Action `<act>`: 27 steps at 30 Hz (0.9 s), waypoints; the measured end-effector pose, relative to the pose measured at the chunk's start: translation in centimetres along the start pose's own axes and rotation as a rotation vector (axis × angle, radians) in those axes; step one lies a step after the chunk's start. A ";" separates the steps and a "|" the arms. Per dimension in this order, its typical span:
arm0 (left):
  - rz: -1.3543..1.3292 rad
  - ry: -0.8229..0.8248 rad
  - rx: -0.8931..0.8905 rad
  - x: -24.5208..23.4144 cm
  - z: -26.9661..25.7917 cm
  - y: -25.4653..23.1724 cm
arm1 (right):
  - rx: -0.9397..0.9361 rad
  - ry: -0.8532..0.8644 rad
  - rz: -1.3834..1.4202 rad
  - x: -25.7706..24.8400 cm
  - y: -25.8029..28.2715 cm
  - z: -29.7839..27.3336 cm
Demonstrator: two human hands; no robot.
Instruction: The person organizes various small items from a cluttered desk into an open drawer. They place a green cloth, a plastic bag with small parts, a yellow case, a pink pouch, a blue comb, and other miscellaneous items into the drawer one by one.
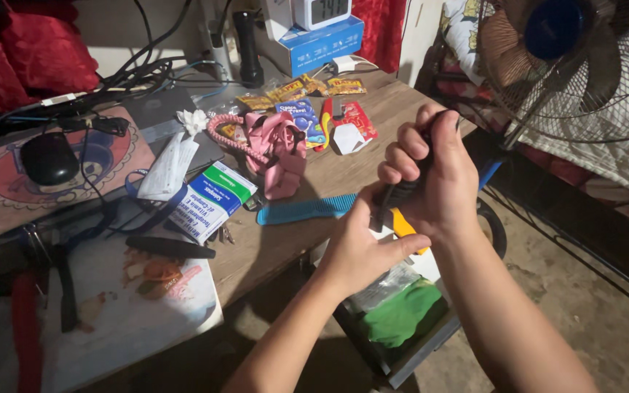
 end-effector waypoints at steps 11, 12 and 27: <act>-0.217 -0.119 -0.249 2.1 -2.4 8.7 | 0.033 -0.085 -0.078 -6.0 -0.2 -2.4; -0.252 -0.153 -0.297 2.4 -3.3 10.5 | 0.031 -0.107 -0.168 -7.4 -0.2 -3.1; -0.690 -0.493 -1.090 13.2 -16.1 30.8 | 0.785 -0.231 -1.115 -23.2 -11.1 -18.9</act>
Point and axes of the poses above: each hand's wrist, its own z-axis towards the middle knuckle, its own x-axis out of the palm, y = z × x, the point moved 10 cm from there along z, towards the middle knuckle, and after that the axes turned 7 degrees about x, right-handed, at the moved point
